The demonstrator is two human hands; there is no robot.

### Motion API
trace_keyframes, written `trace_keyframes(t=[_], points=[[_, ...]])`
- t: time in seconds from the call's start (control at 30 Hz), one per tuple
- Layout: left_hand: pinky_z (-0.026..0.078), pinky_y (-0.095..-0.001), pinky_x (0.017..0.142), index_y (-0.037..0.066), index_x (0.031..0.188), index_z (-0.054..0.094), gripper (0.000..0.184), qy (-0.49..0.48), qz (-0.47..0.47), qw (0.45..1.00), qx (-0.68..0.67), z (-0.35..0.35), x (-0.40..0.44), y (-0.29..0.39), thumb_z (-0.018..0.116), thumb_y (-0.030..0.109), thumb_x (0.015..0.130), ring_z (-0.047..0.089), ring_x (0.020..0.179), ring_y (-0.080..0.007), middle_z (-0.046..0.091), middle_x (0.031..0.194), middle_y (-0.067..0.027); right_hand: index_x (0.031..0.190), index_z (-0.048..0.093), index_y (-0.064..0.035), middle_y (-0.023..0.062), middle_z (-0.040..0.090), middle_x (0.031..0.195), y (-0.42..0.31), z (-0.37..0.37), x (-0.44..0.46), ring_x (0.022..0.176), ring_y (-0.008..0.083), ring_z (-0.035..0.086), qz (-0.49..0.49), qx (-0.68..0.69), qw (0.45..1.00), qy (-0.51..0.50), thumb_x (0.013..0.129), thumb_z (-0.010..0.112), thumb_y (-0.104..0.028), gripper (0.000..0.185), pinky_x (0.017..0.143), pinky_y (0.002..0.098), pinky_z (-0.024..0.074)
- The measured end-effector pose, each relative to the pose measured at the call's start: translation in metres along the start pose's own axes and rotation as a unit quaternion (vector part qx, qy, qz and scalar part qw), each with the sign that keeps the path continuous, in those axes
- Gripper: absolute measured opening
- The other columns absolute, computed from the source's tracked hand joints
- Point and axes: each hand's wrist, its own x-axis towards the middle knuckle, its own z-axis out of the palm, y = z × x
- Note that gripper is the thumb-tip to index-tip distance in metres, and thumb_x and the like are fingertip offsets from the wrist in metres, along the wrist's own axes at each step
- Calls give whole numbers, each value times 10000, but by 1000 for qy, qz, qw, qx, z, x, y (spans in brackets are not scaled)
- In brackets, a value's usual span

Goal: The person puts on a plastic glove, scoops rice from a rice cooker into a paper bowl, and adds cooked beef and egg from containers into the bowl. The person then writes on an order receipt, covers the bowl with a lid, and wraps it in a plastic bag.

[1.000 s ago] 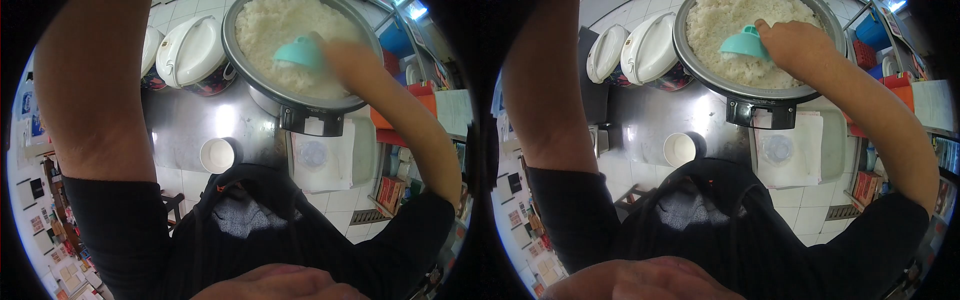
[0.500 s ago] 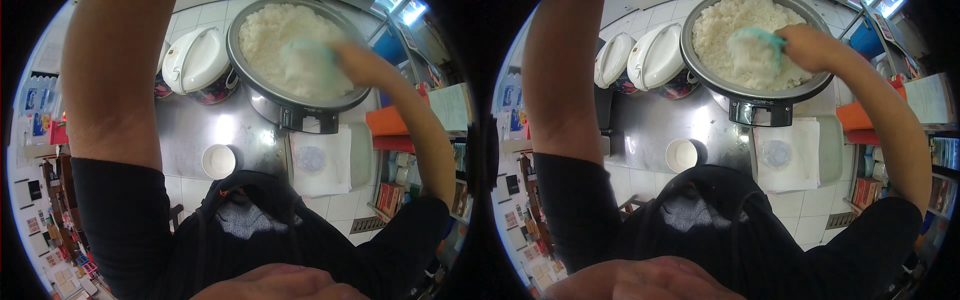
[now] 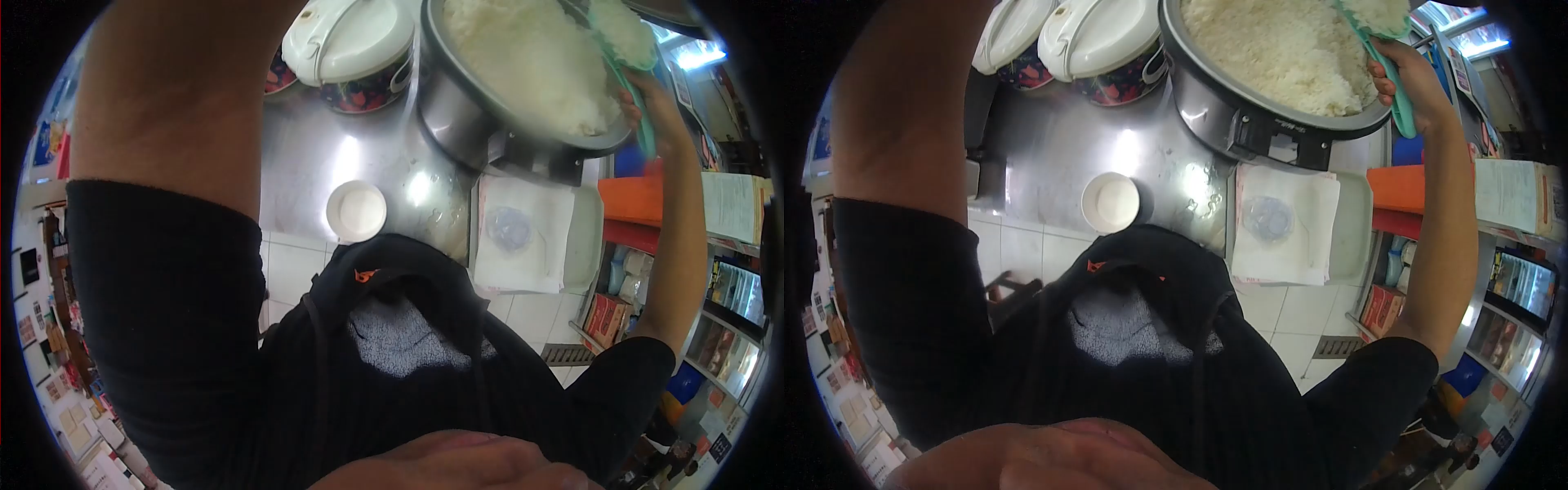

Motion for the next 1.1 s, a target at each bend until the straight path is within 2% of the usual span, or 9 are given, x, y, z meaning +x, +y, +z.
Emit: trace_keyframes(t=[0.4,0.5,0.57,0.67,0.8,0.97,1.03,1.07,1.1], points=[[461,-370,939,131,1247,557,420,17,2,999,-43,33,-56,34,555,379,909,556,1116,-240,602,1176,-84,837,583,-23,17,522,664,100,202,-90,480,77,459,-28,-11,987,-160,875,474,-102,140,404,222,358],[460,-372,940,135,1249,557,421,23,-2,999,-48,38,-73,42,554,384,909,555,1120,-240,602,1179,-82,1002,636,-9,93,561,631,186,265,-68,589,213,575,-146,-247,946,-151,832,480,-87,243,574,367,461],[460,-373,942,138,1250,557,421,28,1,998,-51,40,-85,49,553,387,909,554,1123,-241,602,1181,-82,1181,607,-77,155,596,731,205,313,-78,720,321,618,-249,-262,932,17,846,521,-106,347,669,410,480],[459,-374,944,143,1251,557,422,52,10,997,-57,47,-90,58,552,391,910,553,1126,-241,603,1183,-80,1265,555,-127,195,608,858,249,349,-72,795,374,620,-161,-394,904,32,871,522,-146,395,708,439,486],[458,-377,946,149,1253,557,424,92,10,994,-64,37,-124,66,551,397,910,552,1131,-242,603,1187,-79,1313,512,-165,206,601,929,258,352,-84,828,382,621,-224,-499,837,-22,896,489,-172,417,733,467,490],[457,-379,949,156,1256,557,426,191,18,976,-99,-31,-244,66,550,405,911,550,1138,-244,603,1191,-76,1349,457,-75,203,625,899,244,329,-78,780,400,632,-213,-521,825,52,901,468,-165,457,707,525,484],[479,-333,879,13,1192,571,406,83,-173,979,-62,-70,-298,40,604,270,880,588,1008,-231,576,1183,-130,1340,451,-28,229,635,911,207,328,-73,788,403,644,-156,-474,864,60,914,456,-182,453,719,515,498],[457,-350,940,25,1227,552,574,-61,-215,964,-142,-94,-334,17,710,351,781,542,1118,-277,499,1287,-176,1351,433,-31,235,638,926,200,327,-69,811,399,647,-132,-528,839,-20,911,471,-179,466,728,501,506],[487,-363,884,66,1182,585,470,-179,-291,940,-18,-48,-410,4,658,367,830,595,1037,-282,585,1165,-149,1362,415,-34,240,641,940,196,326,-66,834,395,651,-106,-576,804,-101,908,487,-176,482,738,487,515]])
